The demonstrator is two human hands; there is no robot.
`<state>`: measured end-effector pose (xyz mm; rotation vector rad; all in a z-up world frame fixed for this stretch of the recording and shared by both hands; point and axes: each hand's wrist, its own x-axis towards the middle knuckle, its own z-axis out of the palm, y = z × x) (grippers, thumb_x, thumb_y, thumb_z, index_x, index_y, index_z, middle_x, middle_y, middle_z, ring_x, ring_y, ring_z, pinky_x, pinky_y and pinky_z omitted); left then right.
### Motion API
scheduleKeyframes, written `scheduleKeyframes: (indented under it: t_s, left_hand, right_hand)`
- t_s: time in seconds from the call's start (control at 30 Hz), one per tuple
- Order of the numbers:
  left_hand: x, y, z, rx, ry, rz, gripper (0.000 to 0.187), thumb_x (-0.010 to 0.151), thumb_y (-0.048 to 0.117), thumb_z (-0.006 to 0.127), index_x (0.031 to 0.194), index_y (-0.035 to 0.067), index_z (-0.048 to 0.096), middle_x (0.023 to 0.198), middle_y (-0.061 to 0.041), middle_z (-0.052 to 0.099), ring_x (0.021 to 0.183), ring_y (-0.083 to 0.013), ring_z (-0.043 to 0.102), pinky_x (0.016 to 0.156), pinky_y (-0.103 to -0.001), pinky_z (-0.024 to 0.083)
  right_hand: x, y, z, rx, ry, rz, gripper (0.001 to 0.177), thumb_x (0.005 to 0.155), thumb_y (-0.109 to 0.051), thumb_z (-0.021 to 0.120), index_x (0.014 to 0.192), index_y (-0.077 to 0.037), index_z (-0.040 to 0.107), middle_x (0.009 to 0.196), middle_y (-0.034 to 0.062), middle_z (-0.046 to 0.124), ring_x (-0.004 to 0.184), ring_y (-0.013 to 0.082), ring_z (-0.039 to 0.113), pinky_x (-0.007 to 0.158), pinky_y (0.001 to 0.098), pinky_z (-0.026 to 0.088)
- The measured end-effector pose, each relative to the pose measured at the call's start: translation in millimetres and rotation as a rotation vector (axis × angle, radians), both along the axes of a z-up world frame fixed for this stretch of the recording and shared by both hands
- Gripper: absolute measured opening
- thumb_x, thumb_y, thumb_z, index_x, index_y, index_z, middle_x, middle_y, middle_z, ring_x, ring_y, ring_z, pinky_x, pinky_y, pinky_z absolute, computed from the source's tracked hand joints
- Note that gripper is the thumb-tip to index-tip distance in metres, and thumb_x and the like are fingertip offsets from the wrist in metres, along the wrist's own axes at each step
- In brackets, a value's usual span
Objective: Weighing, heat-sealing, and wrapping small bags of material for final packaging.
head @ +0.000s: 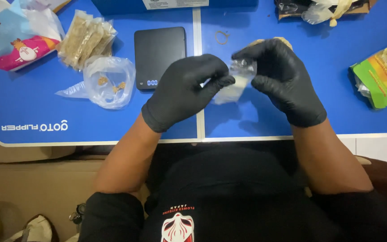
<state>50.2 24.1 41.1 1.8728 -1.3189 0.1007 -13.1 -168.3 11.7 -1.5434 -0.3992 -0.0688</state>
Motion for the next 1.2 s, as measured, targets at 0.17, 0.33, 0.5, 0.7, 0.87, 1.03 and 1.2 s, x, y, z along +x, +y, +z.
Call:
scheduleKeyframes:
  t_s: [0.17,0.33,0.5,0.7,0.87,1.03,1.2]
  left_hand:
    - [0,-12,1,-0.188,0.297,-0.012,0.009,0.085,0.010,0.058,0.081,0.004,0.055,0.073,-0.005,0.055,0.061,-0.0131,0.047,0.057,-0.026,0.040]
    - [10,-27,-12,-0.259,0.191,0.217,0.010,0.090,0.017,0.052,0.096,0.009,0.052,0.090,-0.004,0.057,0.076,-0.0149,0.058,0.062,-0.026,0.047]
    - [27,-45,-55,0.424,-0.033,0.069,0.060,0.062,0.043,0.075,0.102,0.004,0.051,0.100,-0.012,0.054,0.085,-0.0325,0.052,0.066,-0.041,0.042]
    - [22,-61,-89,0.538,-0.156,0.030,0.059,0.061,0.037,0.075,0.108,0.008,0.055,0.091,-0.013,0.051,0.079,-0.0317,0.050,0.058,-0.042,0.044]
    - [25,-61,-97,0.398,0.032,-0.041,0.018,0.074,0.011,0.062,0.091,0.007,0.063,0.081,-0.011,0.051,0.072,-0.0306,0.050,0.052,-0.042,0.040]
    - [14,-63,-113,0.280,-0.080,0.019,0.014,0.070,-0.006,0.053,0.080,0.002,0.059,0.073,-0.012,0.050,0.060,-0.0305,0.050,0.042,-0.040,0.039]
    - [17,-52,-88,0.203,0.162,-0.014,0.019,0.074,-0.008,0.043,0.088,0.000,0.052,0.086,-0.016,0.048,0.062,-0.0314,0.050,0.052,-0.038,0.039]
  right_hand:
    - [-3,5,14,-0.289,0.270,0.019,0.047,0.073,-0.017,0.062,0.115,-0.002,0.048,0.117,0.0133,0.056,0.110,0.0241,0.053,0.093,0.0358,0.041]
    - [-9,-14,-10,-0.159,0.496,-0.290,0.032,0.082,-0.018,0.051,0.111,-0.003,0.051,0.104,0.0119,0.061,0.091,0.0218,0.061,0.078,0.0324,0.050]
    - [-9,-75,-46,-0.393,-0.128,-0.684,0.018,0.090,-0.006,0.053,0.107,-0.003,0.049,0.090,0.0162,0.056,0.079,0.0272,0.055,0.068,0.0348,0.045]
    - [-4,-72,-29,0.072,0.231,-0.689,0.034,0.083,-0.039,0.053,0.095,-0.007,0.053,0.085,0.0062,0.056,0.079,0.0163,0.059,0.073,0.0276,0.053]
    - [0,-70,-47,0.300,0.298,-0.685,0.020,0.080,-0.025,0.057,0.089,-0.008,0.054,0.079,0.0028,0.049,0.077,0.0157,0.054,0.073,0.0276,0.049]
    - [-5,-69,-47,0.092,0.219,-0.728,0.022,0.082,-0.029,0.054,0.090,-0.009,0.054,0.082,-0.0010,0.049,0.078,0.0112,0.049,0.071,0.0248,0.041]
    - [-9,-95,-68,-0.389,-0.260,-0.715,0.013,0.090,-0.009,0.053,0.102,-0.003,0.051,0.089,0.0171,0.054,0.081,0.0299,0.053,0.071,0.0375,0.042]
